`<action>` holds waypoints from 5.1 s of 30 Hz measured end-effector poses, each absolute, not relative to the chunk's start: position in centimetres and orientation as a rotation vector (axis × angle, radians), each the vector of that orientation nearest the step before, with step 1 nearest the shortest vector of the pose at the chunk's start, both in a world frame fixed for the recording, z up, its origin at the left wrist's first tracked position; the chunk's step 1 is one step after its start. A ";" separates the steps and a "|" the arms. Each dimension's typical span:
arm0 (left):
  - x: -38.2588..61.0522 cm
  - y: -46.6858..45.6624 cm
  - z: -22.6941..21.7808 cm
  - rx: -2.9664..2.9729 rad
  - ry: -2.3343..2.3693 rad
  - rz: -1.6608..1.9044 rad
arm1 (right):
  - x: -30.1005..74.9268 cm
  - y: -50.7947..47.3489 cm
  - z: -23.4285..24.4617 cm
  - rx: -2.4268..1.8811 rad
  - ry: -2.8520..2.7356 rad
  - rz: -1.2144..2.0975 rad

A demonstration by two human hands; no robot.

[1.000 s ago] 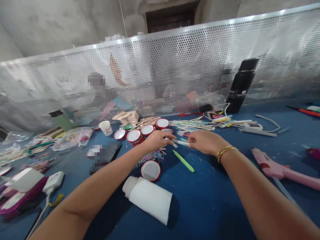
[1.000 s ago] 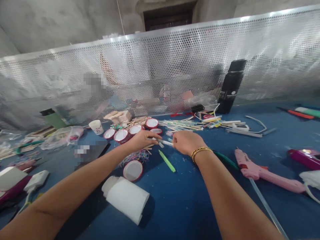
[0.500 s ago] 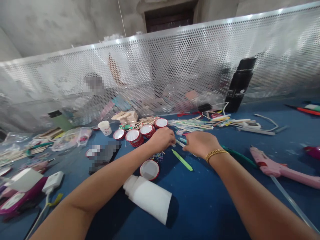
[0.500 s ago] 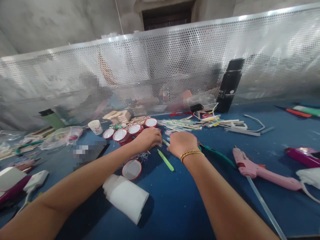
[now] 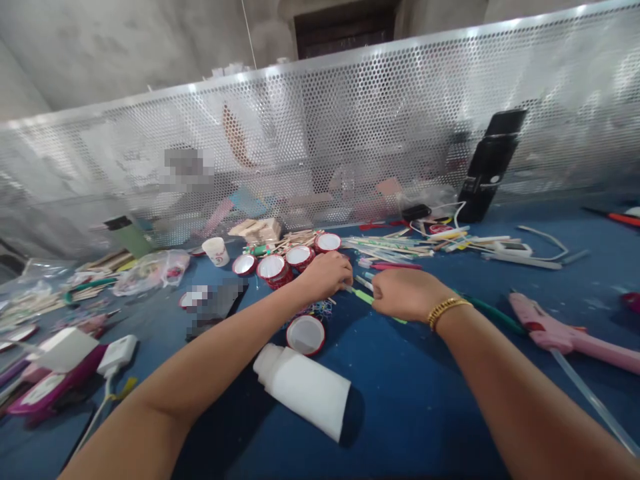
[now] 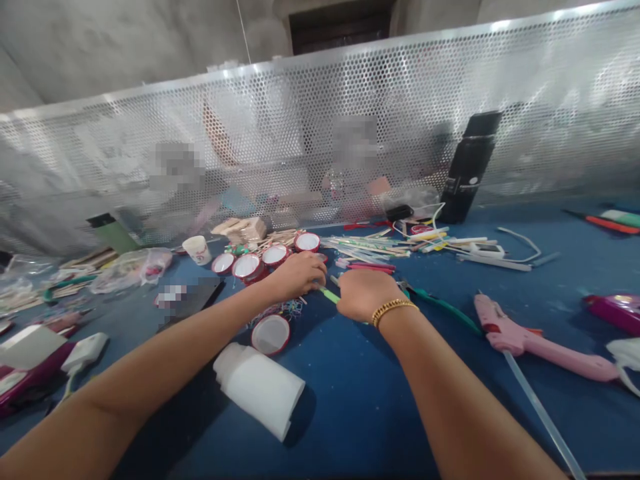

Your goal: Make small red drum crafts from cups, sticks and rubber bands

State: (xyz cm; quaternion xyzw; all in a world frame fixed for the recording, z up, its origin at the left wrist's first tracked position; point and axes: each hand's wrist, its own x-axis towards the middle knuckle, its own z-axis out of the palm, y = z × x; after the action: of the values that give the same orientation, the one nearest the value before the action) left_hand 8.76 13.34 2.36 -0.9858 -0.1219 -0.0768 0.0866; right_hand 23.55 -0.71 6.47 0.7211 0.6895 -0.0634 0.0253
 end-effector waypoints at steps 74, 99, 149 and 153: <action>16.1 17.3 2.1 -2.830 -0.620 -0.138 | 29.5 4.6 2.9 2.745 1.779 0.099; 12.8 15.0 4.3 -3.152 -0.851 -0.358 | 28.9 3.2 4.5 2.541 2.133 0.057; 15.7 16.6 3.2 -2.875 -0.826 0.010 | 28.4 3.6 4.0 2.594 1.774 0.233; 15.7 16.8 3.1 -2.890 -0.810 0.013 | 28.4 3.8 3.7 2.587 1.769 0.230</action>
State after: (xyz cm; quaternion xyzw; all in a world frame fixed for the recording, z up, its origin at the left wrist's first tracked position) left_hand 15.73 16.80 3.12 -0.9605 -0.2693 0.0044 0.0701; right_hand 28.36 3.81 3.74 0.8233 0.5629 0.0731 -0.0003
